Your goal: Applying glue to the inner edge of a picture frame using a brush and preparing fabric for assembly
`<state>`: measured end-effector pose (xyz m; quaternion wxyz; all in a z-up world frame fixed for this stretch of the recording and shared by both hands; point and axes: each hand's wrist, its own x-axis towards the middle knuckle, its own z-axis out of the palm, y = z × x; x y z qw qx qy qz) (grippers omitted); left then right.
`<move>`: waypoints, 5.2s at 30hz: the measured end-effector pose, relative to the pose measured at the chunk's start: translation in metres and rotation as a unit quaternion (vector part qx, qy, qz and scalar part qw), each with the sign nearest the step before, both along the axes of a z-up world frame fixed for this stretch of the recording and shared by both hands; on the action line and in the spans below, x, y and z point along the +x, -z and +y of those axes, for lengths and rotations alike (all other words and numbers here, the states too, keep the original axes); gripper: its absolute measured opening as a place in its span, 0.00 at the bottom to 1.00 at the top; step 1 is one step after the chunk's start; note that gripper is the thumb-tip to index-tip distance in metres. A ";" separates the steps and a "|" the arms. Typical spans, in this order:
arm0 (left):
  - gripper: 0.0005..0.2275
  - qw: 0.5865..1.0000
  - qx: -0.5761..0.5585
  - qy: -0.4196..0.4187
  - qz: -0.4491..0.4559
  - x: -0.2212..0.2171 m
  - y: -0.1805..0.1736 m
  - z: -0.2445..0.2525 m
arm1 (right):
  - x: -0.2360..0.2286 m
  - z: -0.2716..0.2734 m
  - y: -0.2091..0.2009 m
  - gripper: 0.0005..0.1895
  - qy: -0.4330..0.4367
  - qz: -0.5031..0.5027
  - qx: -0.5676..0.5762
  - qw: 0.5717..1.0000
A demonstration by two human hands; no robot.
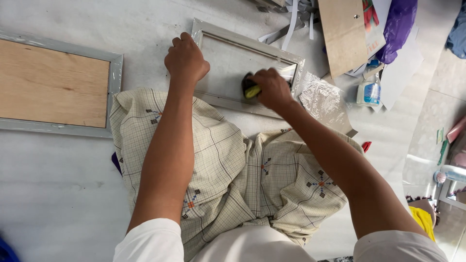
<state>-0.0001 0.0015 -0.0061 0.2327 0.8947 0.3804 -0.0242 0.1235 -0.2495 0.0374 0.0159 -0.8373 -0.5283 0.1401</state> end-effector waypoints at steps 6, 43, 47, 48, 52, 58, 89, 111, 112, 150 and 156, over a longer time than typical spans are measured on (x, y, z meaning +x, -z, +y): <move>0.20 1.000 -0.012 0.003 0.016 0.001 -0.003 0.003 | 0.040 0.033 -0.006 0.23 0.067 -0.050 0.057 0.995; 0.44 0.946 -0.261 0.151 -0.122 -0.037 -0.159 -0.152 | -0.036 -0.051 -0.106 0.29 0.372 0.505 0.311 0.714; 0.44 0.930 -0.313 0.163 -0.105 -0.036 -0.154 -0.185 | -0.068 -0.058 -0.108 0.24 0.395 0.556 0.342 0.646; 0.41 0.946 -0.292 0.127 -0.059 -0.032 -0.147 -0.187 | -0.068 -0.061 -0.100 0.26 0.371 0.590 0.331 0.637; 0.23 0.960 -0.233 0.002 -0.158 -0.026 -0.108 -0.144 | -0.064 -0.060 -0.098 0.34 0.272 0.498 0.214 0.795; 0.22 0.936 0.172 0.305 -0.034 0.009 -0.065 -0.136 | -0.004 -0.061 -0.068 0.21 0.166 0.172 0.119 0.964; 0.21 0.904 0.228 0.341 -0.119 0.112 -0.034 -0.209 | 0.111 -0.140 -0.154 0.12 0.398 0.317 0.621 0.597; 0.21 0.889 0.181 0.417 -0.049 0.102 -0.042 -0.244 | 0.101 -0.135 -0.157 0.10 0.385 0.348 0.637 0.570; 0.21 0.889 0.181 0.417 -0.050 0.110 -0.039 -0.243 | 0.102 -0.134 -0.156 0.10 0.384 0.346 0.637 0.571; 0.12 0.916 0.227 0.329 -0.032 0.144 -0.037 -0.252 | 0.096 -0.131 -0.149 0.18 0.396 0.342 0.629 0.576; 0.17 0.907 0.172 0.385 -0.027 0.109 -0.039 -0.246 | 0.093 -0.131 -0.146 0.16 0.391 0.346 0.629 0.575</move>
